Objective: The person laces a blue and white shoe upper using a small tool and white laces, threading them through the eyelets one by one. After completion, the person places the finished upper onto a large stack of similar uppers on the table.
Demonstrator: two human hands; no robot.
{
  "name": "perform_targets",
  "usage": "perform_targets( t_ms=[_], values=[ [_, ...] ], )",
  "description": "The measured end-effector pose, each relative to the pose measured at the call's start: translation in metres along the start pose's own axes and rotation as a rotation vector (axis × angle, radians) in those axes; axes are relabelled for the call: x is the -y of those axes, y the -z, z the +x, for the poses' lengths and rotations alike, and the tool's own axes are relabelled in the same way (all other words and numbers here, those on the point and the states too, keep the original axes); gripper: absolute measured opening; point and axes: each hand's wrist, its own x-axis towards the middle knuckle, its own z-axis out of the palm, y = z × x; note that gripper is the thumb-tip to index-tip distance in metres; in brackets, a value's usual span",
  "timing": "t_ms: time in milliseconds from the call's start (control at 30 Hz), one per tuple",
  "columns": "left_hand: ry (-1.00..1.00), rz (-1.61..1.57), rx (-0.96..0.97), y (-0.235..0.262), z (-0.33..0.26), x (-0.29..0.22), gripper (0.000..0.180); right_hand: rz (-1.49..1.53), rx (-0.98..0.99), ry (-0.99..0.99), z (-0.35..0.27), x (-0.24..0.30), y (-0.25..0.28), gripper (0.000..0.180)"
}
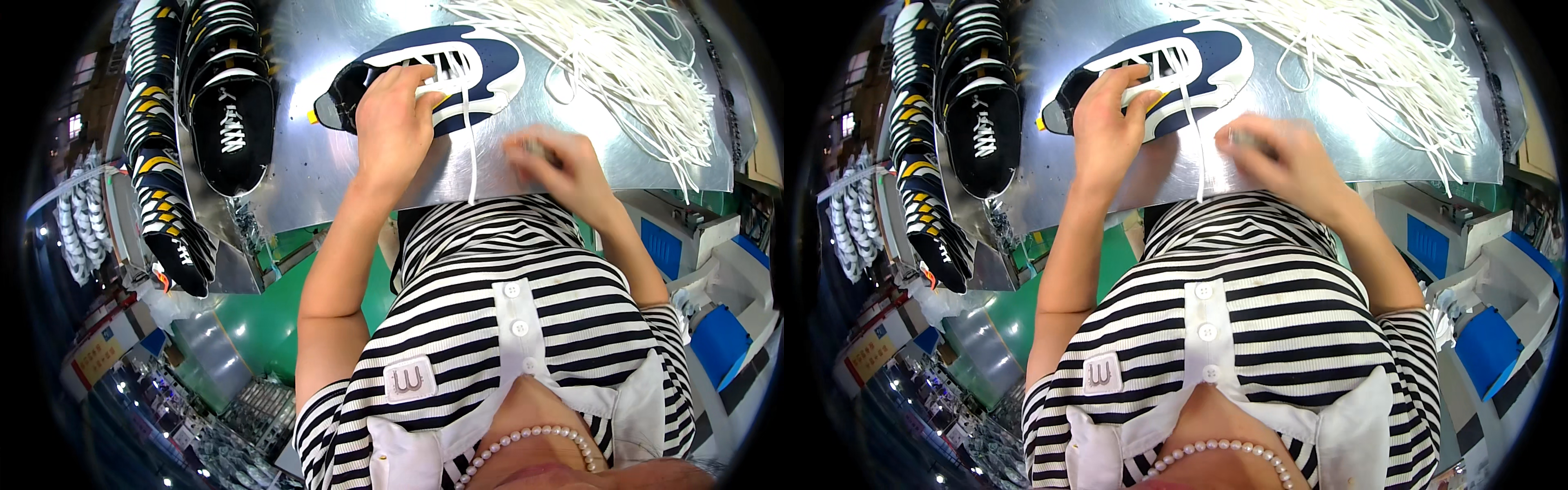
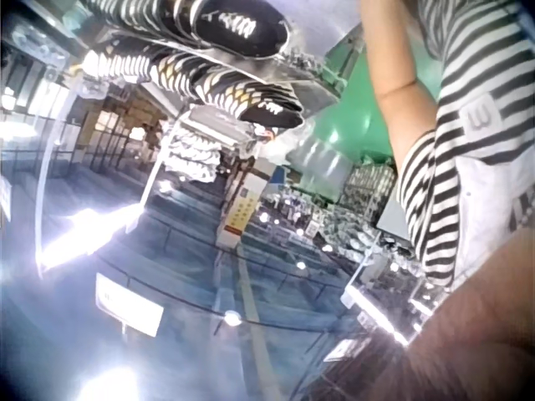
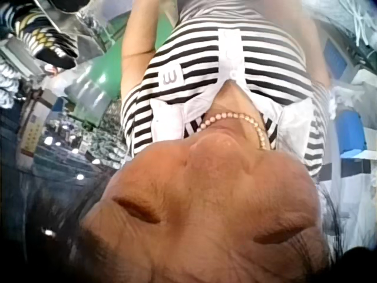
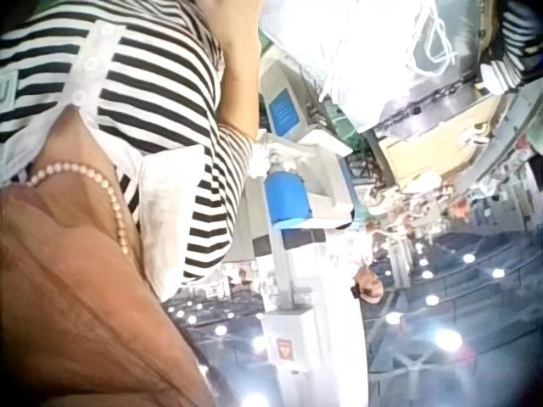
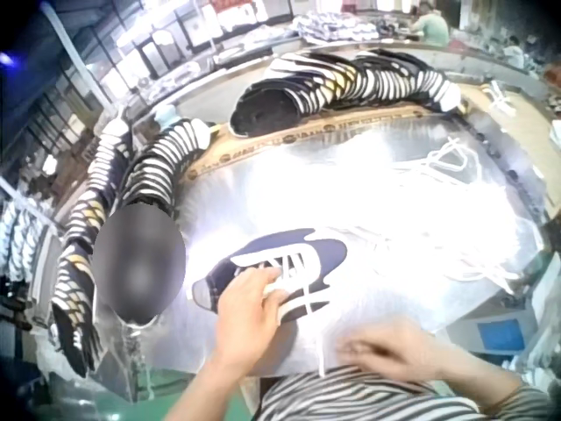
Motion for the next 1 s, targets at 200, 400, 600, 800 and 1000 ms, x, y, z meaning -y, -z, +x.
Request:
perform_targets(
  t_ms=[200, 400, 600, 800, 1000],
  values=[
    [-0.050, -0.190, -0.045, 0.017, -0.002, -0.038, 0.026, 0.232, -0.346, -0.137, 0.049, -0.016, -0.024, 0.025],
    [-0.099, -0.077, -0.107, 0.023, -0.005, -0.040, 0.026, 0.401, 0.059, -0.235, 0.032, 0.001, -0.024, 0.012],
    [-0.011, 0.115, 0.224, 0.008, -0.012, -0.005, 0.025, 0.338, 0.158, -0.169, 0.014, 0.012, -0.012, 0.016],
    [0.160, -0.178, 0.406, 0.010, 0.000, 0.003, 0.028, 0.054, -0.217, 0.094, 0.069, -0.013, -0.020, 0.016],
    [0.249, -0.266, 0.429, 0.007, -0.001, 0.002, 0.027, 0.006, -0.271, 0.127, 0.076, -0.025, -0.023, 0.019]
  ],
)
